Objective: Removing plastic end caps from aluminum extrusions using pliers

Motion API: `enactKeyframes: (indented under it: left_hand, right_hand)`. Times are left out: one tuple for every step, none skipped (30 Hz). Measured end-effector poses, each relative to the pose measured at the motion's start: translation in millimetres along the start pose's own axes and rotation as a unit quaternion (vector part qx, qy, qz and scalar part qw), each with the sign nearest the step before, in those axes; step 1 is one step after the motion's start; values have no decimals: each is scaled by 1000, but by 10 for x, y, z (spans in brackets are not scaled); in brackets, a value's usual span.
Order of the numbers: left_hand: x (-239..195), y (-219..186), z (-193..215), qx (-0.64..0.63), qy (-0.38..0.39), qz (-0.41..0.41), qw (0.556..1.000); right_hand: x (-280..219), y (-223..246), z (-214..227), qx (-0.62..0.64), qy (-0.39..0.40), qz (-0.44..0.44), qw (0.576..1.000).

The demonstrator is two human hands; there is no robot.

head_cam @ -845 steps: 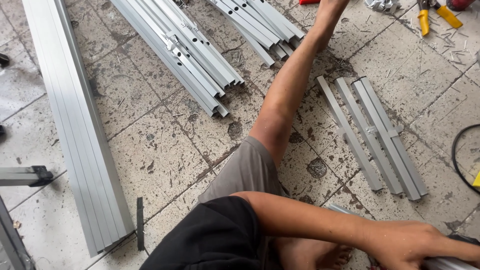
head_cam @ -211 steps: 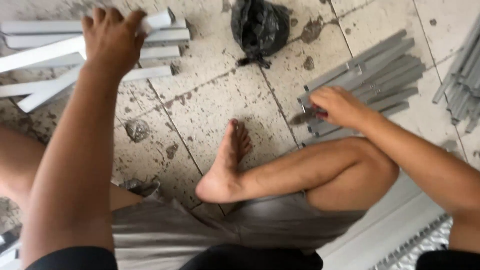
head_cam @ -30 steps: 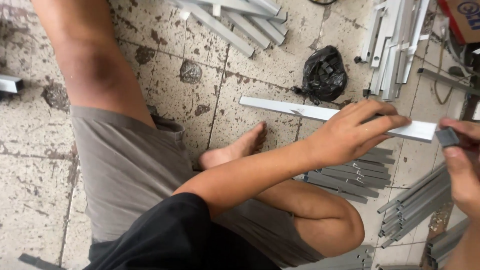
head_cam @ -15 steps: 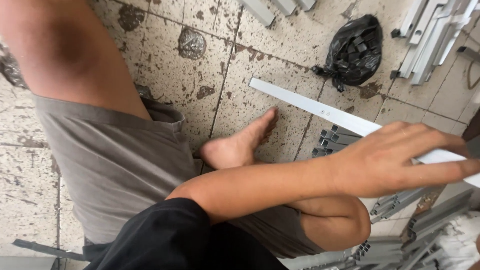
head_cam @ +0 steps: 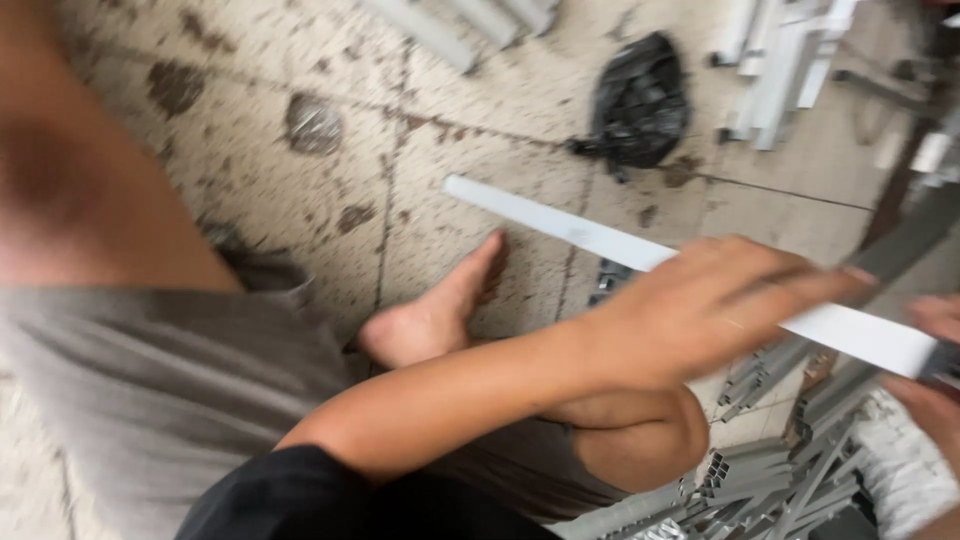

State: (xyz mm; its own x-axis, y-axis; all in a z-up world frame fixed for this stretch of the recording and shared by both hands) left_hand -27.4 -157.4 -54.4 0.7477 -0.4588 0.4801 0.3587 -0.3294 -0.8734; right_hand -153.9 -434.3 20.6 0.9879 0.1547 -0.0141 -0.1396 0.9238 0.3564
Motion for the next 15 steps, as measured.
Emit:
enactKeyframes:
  left_hand:
    - [10,-89,72,-5,12,-23,1000]
    - [23,-175,250,1,-31,-45,999]
    - [16,-251,459,12,-77,-58,995]
    - [19,-385,567,12,-69,-74,995]
    - [36,-438,709,0,-59,-61,996]
    - [49,-490,860,-10,-48,-48,998]
    - [37,-548,896,-2,-44,-61,997]
    - [31,-563,933,-15,-31,-55,998]
    - [1,-575,959,-29,-22,-44,998]
    - [-21,-585,972,-23,-21,-51,998]
    - [-47,-582,963,-26,-14,-49,998]
    - [-72,-570,957,-29,-6,-47,998]
    - [-65,-517,945,-24,-8,-51,998]
    - [-61,-478,949,-4,-22,-67,998]
    - [-92,-440,926,10,-28,-77,997]
  right_hand:
    - [558,576,-10,-16,-22,-4,1000]
    - [979,1314,-20,-2,-29,19,999]
    - [1292,2117,-31,20,-30,48,998]
    - [1266,2178,54,12,-45,49,998]
    - [1253,2141,123,-3,-71,7,997]
    - [1236,2113,187,-17,-97,-36,995]
    - [1191,2056,173,-16,-110,-28,993]
    - [1145,2040,205,58,-165,10,984]
    - [1092,2010,236,133,-212,47,967]
    - [1171,2094,170,134,-217,55,965]
    - [1304,2082,-161,15,-68,-17,997]
    - [1342,1996,-462,-102,79,-96,987]
    - [1449,2202,-271,-102,76,-90,988]
    - [1553,2389,-24,-119,48,-93,987]
    - [1597,2576,209,-133,23,-108,985]
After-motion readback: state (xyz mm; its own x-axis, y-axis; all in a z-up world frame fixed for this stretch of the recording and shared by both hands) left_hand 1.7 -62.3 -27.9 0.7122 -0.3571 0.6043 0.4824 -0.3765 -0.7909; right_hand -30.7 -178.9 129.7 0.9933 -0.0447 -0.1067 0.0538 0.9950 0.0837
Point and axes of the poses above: each hand's wrist, its own x-axis towards the middle knuckle, its own z-axis out of the back of the hand, y = z × x, the point moved 10 cm from there along x, towards the middle knuckle, and after that the axes turned 9 degrees about z, right-handed, at the moved point
